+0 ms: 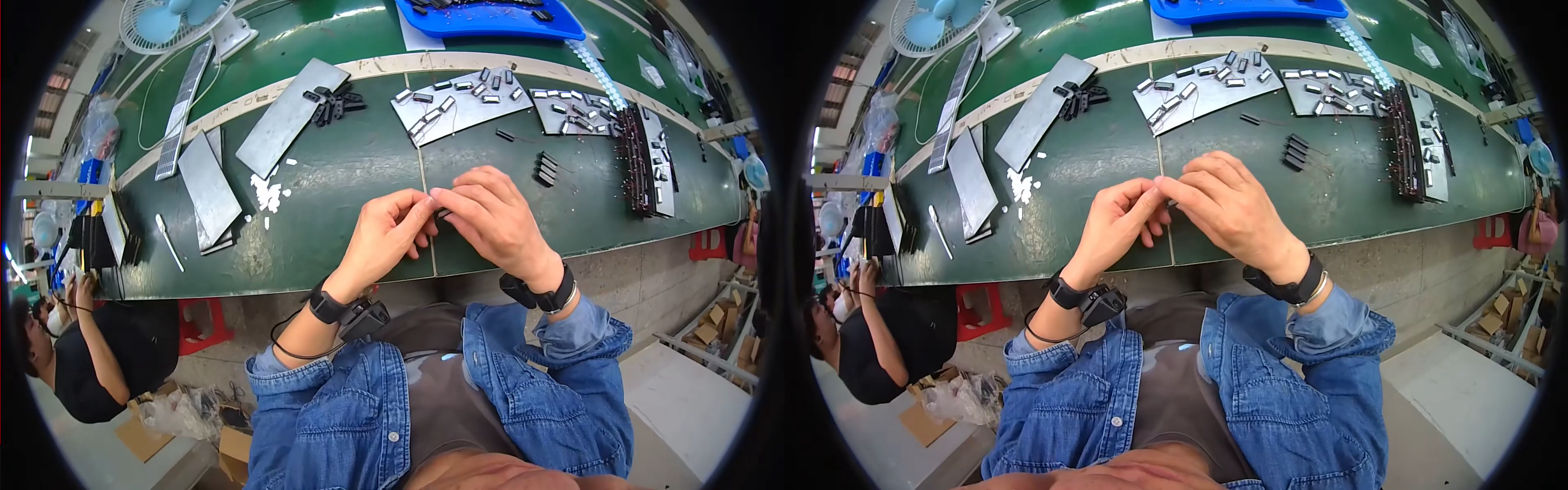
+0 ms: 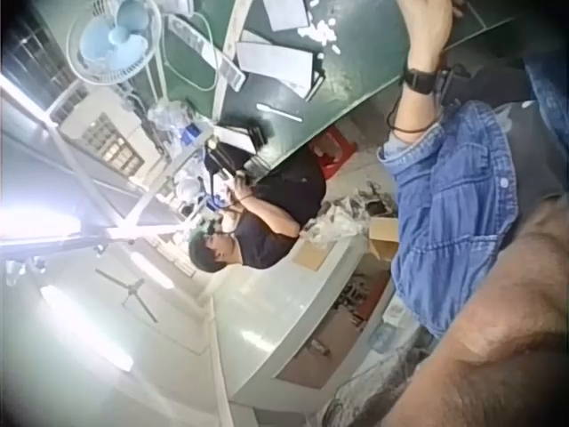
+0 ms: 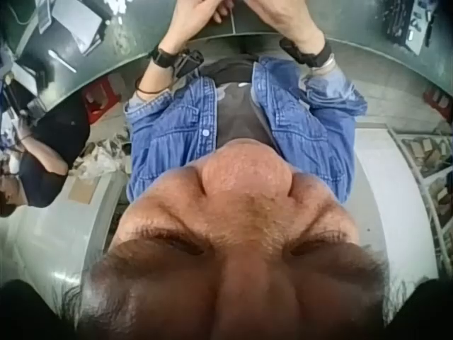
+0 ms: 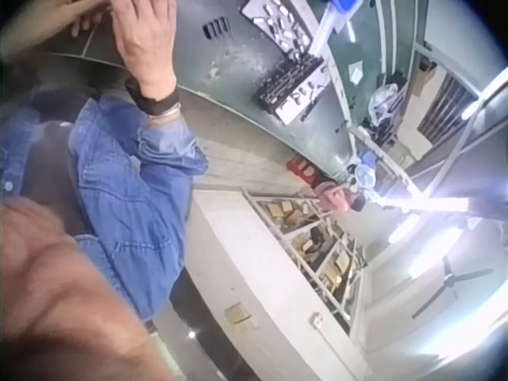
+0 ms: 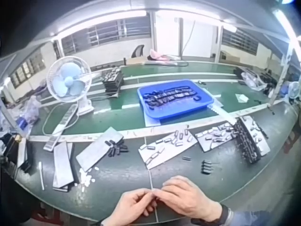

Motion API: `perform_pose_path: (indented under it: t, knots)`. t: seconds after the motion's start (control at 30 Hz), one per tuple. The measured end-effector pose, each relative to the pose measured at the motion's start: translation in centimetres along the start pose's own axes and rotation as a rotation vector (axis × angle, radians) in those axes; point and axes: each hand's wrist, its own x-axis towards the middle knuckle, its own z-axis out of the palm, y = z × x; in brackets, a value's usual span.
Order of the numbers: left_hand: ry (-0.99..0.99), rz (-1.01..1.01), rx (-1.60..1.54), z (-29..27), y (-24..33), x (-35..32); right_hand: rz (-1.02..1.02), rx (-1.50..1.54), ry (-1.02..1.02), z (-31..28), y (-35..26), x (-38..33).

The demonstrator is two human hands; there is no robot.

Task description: The person picks up a black plastic component and a small rectangular part, fits them together by hand, and places the assembly onto a metal plate. This process is repeated with additional components, occasionally reaching into a blue tray to retrieve more parts.

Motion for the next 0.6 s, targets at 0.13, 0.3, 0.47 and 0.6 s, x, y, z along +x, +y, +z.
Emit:
perform_pose_path:
  t: [0.13, 0.3, 0.47, 0.6]
  knots:
    - [-0.005, -0.015, -0.054, -0.1, 0.0, 0.0, 0.095, 0.164, 0.049, 1.6, 0.3, -0.7]
    - [0.022, 0.011, -0.089, 0.1, -0.6, 0.3, 0.161, 0.235, 0.046, 2.3, 0.5, -1.1]
    - [0.041, 0.052, -0.039, 0.4, 0.0, 0.4, 0.392, 0.461, -0.014, 1.7, 0.2, -1.0]
    - [0.082, 0.016, -0.066, 0.3, 0.0, 0.6, 0.591, 0.716, 0.071, 1.8, -0.6, -0.9]
